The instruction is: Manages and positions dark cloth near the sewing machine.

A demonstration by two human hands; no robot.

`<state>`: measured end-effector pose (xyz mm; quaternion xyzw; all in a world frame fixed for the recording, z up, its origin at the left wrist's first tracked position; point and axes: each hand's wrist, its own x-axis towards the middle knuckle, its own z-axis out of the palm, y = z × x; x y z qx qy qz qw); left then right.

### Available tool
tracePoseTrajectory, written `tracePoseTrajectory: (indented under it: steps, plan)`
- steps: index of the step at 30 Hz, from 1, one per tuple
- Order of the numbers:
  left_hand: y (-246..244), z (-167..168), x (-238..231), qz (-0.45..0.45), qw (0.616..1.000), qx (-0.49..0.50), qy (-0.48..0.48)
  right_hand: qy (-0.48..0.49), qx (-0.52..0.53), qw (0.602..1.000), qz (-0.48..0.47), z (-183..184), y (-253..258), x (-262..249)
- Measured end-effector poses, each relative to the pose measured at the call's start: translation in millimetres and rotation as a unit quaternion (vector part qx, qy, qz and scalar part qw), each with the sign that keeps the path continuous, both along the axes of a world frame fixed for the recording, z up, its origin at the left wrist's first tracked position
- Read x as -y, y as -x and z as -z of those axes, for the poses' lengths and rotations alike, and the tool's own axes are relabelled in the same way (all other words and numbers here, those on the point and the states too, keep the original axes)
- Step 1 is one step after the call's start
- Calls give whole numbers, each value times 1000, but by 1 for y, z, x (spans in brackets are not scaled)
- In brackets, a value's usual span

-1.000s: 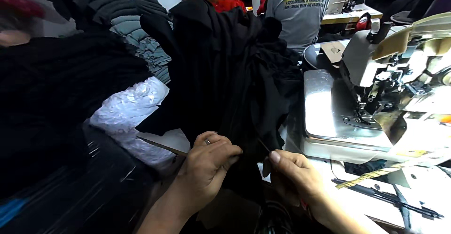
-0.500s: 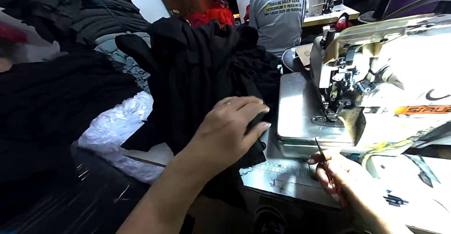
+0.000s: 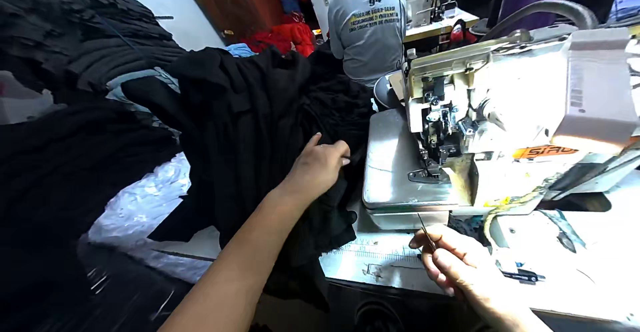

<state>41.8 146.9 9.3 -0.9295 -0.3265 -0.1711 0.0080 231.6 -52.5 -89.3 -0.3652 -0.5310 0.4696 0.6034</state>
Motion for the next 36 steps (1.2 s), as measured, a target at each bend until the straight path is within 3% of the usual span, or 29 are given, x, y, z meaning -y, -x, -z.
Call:
tracePoseTrajectory:
  steps: [3,6,11,14,18,28,33,36]
  plan:
    - [33,-28,18,18,980,196,21,-3,-11,1000,-1,0,1,-1]
    - [73,-49,47,64,926,363,86,30,-33,999,-12,-4,1,0]
    - [139,-37,74,109,880,455,88,28,-130,986,-102,-18,16,-4]
    - [153,-18,85,92,876,464,97,26,-103,984,-141,-38,38,-13]
    - [157,-9,94,92,874,467,95,101,-105,974,-173,-61,71,-37]
    - [155,-3,98,102,863,481,116,260,-89,938,-210,-79,101,-70]
    - [157,1,95,127,870,457,133,224,-72,955,-179,-83,102,-79]
    - [161,4,90,119,901,395,135,178,-67,971,-145,-81,99,-82]
